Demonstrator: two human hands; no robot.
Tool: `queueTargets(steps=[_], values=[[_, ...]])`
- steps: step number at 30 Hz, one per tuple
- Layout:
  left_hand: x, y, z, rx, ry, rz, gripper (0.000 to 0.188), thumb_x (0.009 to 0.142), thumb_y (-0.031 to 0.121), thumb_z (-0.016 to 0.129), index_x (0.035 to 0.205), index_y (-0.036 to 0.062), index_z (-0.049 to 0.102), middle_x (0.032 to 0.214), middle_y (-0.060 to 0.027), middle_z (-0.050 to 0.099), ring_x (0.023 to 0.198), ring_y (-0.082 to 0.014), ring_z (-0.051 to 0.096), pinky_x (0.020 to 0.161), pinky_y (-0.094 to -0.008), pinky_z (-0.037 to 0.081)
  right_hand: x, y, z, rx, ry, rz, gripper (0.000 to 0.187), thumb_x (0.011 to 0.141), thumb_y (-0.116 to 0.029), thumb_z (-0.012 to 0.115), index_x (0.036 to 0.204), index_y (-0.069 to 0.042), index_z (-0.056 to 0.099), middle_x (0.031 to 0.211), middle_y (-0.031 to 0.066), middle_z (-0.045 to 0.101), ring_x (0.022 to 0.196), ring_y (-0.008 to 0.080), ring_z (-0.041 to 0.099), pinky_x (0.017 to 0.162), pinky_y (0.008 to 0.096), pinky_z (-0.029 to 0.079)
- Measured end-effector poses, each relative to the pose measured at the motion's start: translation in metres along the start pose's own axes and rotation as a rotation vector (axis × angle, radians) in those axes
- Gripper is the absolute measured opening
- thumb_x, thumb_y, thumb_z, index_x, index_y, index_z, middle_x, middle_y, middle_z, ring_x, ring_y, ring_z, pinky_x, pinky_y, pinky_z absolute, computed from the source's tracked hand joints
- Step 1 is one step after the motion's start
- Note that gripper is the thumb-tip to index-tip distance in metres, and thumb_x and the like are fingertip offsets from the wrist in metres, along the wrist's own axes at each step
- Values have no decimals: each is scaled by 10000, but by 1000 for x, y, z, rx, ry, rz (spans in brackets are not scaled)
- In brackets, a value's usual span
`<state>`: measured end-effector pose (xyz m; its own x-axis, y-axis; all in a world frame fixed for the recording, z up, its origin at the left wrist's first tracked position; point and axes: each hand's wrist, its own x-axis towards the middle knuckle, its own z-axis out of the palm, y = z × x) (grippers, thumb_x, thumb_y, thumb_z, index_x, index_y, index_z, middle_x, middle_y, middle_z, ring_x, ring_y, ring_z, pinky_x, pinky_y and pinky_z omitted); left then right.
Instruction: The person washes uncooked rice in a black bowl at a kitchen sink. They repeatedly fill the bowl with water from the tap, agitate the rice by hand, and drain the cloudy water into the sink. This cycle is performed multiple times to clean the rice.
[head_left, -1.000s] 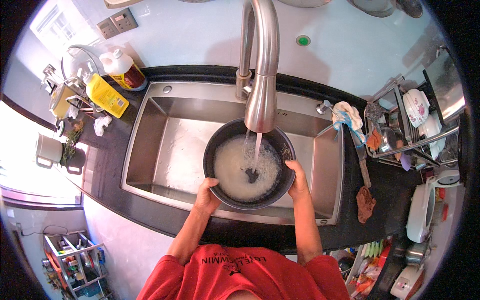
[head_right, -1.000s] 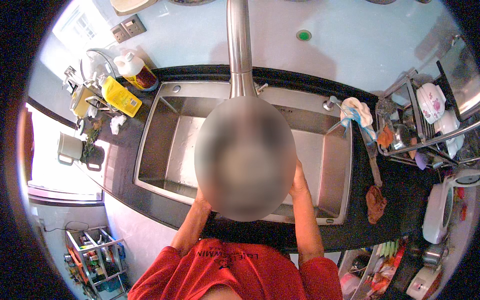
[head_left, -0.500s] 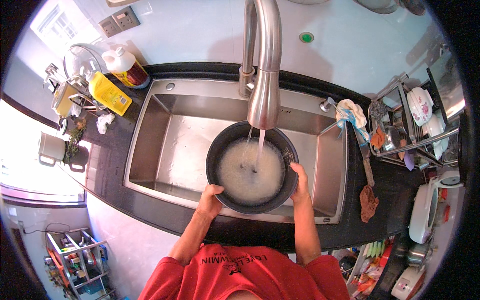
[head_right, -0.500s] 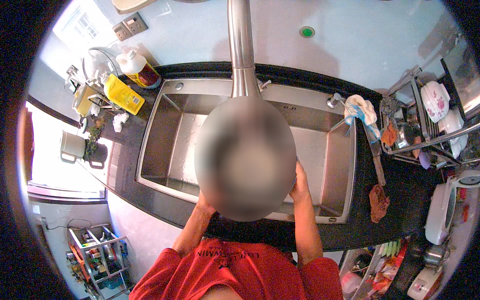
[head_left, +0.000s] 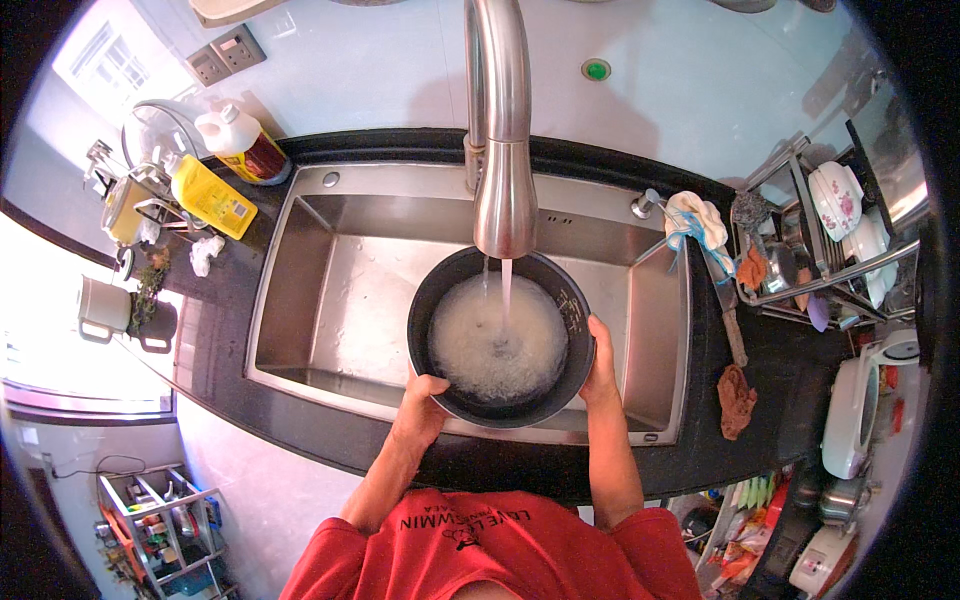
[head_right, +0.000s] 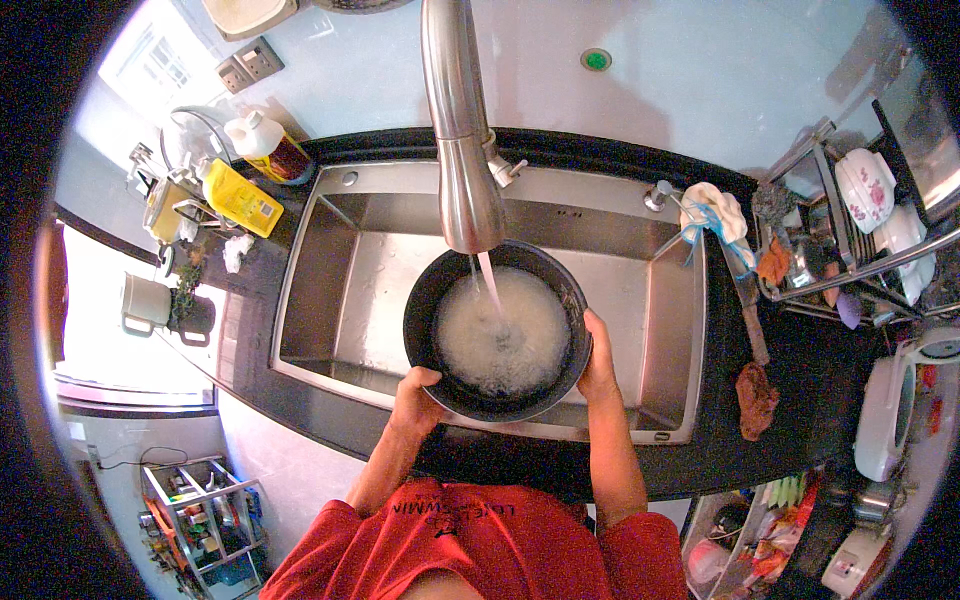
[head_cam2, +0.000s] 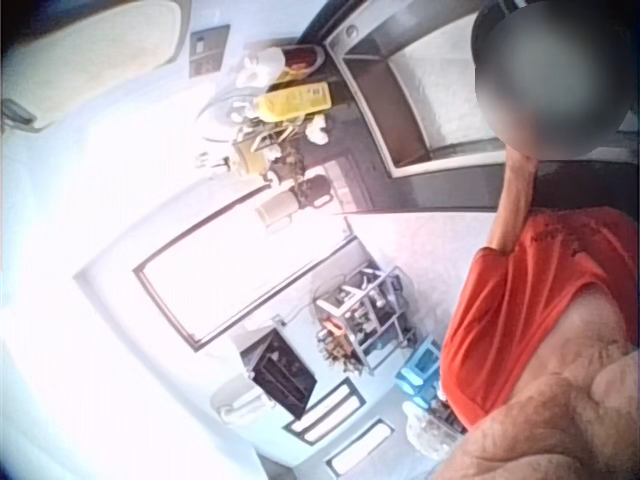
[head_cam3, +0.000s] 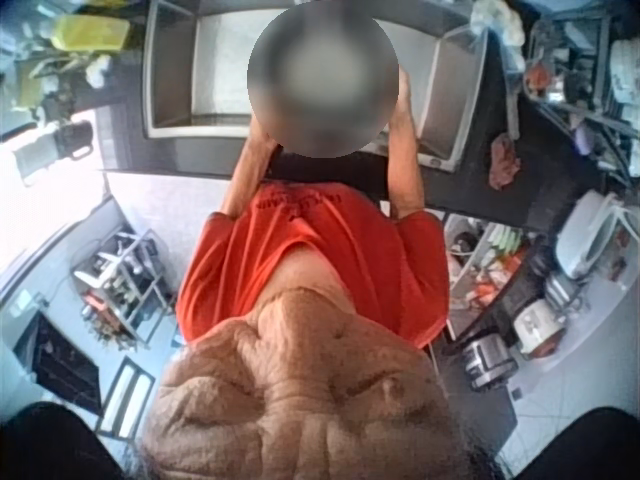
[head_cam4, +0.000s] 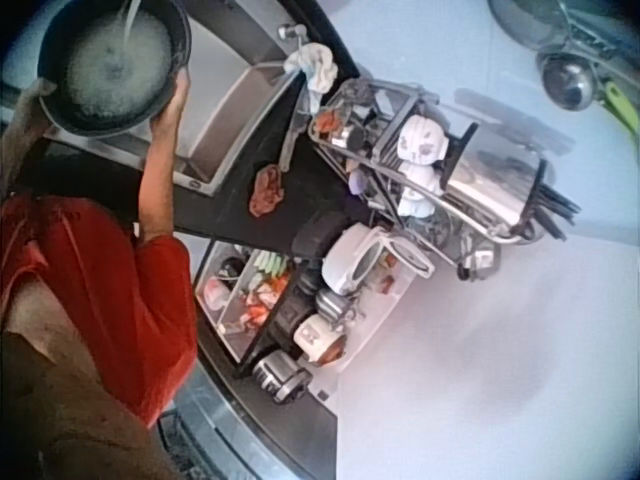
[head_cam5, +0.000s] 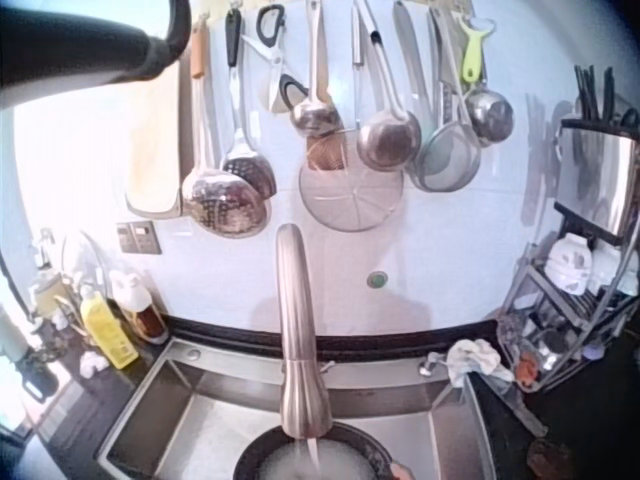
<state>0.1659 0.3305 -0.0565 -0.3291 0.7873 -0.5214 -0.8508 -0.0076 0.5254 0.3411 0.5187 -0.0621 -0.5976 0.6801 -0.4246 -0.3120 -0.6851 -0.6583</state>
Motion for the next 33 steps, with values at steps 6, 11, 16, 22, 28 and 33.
queueTargets(steps=[6, 11, 16, 22, 28, 33], values=[[-7, 6, 11, 123, -8, 206, 789, 599, 99, 547, 1345, 123, 292, 1248, -85, 423, 1145, -246, 429, 986, -388, 376, 6, -4, 3, -38, 12, -115, 486, 903, -409, 397, 1182, -40, 546, 1131, 107, 607, 1040, 213, 560, 929, 350, 419], [-9, 4, 2, 217, -13, 309, 829, 576, 90, 538, 1363, 91, 280, 1241, -85, 432, 1143, -230, 423, 1000, -353, 335, 12, -5, -16, -163, 89, -41, 504, 853, -446, 453, 1195, -87, 541, 1129, 64, 587, 1044, 188, 509, 890, 359, 372], [-11, 6, -14, 250, -33, 320, 789, 579, 105, 555, 1333, 32, 337, 1217, -99, 478, 1122, -237, 464, 986, -356, 370, 28, -19, -20, -225, 97, -22, 490, 815, -470, 487, 1153, -124, 569, 1116, 41, 584, 1035, 183, 499, 867, 363, 359], [-22, 9, 0, -43, 19, 130, 715, 597, 172, 544, 1269, -39, 424, 1188, -173, 552, 1072, -347, 540, 979, -461, 423, 76, -54, 10, -261, -102, -53, 424, 846, -392, 547, 1146, -93, 569, 1056, 53, 596, 969, 182, 558, 816, 362, 426], [-27, 13, 6, -108, -1, 41, 658, 638, 136, 544, 1270, -10, 439, 1229, -145, 539, 1115, -315, 524, 1008, -433, 402, 127, -75, 55, -281, -212, -199, 390, 899, -208, 550, 1221, 3, 490, 1055, 112, 583, 922, 183, 597, 744, 326, 503], [-24, 13, 3, -96, 65, 85, 664, 590, 143, 555, 1233, -2, 469, 1167, -151, 567, 1051, -343, 549, 967, -471, 428, 162, -83, 84, -276, -241, -240, 333, 891, -125, 540, 1177, 40, 503, 1013, 136, 591, 869, 205, 619, 734, 317, 519]])
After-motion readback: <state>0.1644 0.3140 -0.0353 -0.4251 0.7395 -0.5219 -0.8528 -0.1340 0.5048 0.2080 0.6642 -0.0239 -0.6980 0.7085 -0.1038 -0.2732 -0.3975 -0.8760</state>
